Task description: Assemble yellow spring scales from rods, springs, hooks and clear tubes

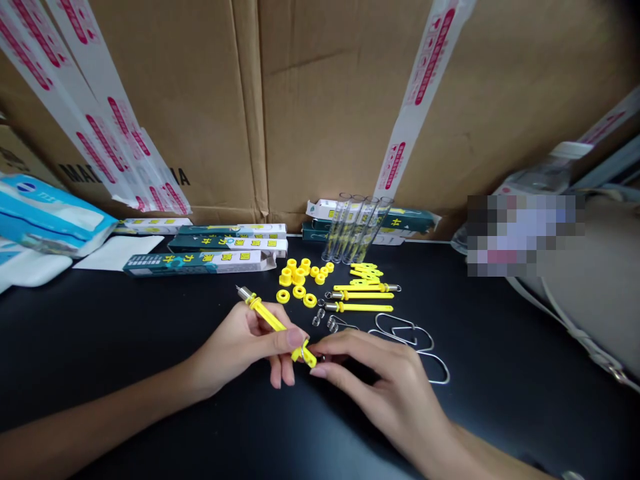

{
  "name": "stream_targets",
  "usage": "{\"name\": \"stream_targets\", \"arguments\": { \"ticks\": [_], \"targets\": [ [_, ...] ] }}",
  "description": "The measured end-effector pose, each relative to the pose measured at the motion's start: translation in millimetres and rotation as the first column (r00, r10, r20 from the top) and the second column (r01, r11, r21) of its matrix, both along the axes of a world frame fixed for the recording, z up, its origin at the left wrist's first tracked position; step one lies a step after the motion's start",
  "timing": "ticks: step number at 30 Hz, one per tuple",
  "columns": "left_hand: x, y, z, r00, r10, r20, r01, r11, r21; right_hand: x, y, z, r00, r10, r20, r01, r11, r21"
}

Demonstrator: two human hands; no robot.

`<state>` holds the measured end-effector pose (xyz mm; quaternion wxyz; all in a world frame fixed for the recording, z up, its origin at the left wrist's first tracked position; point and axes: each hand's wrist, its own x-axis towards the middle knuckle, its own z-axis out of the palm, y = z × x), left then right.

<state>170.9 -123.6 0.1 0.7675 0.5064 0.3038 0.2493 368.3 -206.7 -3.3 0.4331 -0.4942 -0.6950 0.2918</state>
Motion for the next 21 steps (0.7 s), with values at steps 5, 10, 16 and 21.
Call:
{"name": "stream_targets", "arguments": {
  "ticks": [5,10,16,21],
  "targets": [
    [1.4,1.4,2.2,1.000,0.023,0.010,-0.023,1.000,-0.008,0.7,-5.9,-0.7,0.995,-0.082,0.053,0.071,0.980,0.185],
    [2.3,1.7,4.7,0.999,0.045,0.010,-0.045,0.999,-0.001,-0.9,-7.4,0.0,0.995,-0.073,0.067,0.054,0.967,0.250],
    [0.6,-0.6,2.9,1.000,0.008,0.015,-0.009,0.999,0.049,-2.0,-5.1,-5.0,0.993,-0.010,0.116,-0.010,0.985,0.174],
    [-0.9,-2.8,-0.8,1.000,-0.002,-0.016,0.003,0.996,0.089,-0.4,-4.0,-7.9,0.986,0.002,0.166,-0.039,0.975,0.218]
  ]
}}
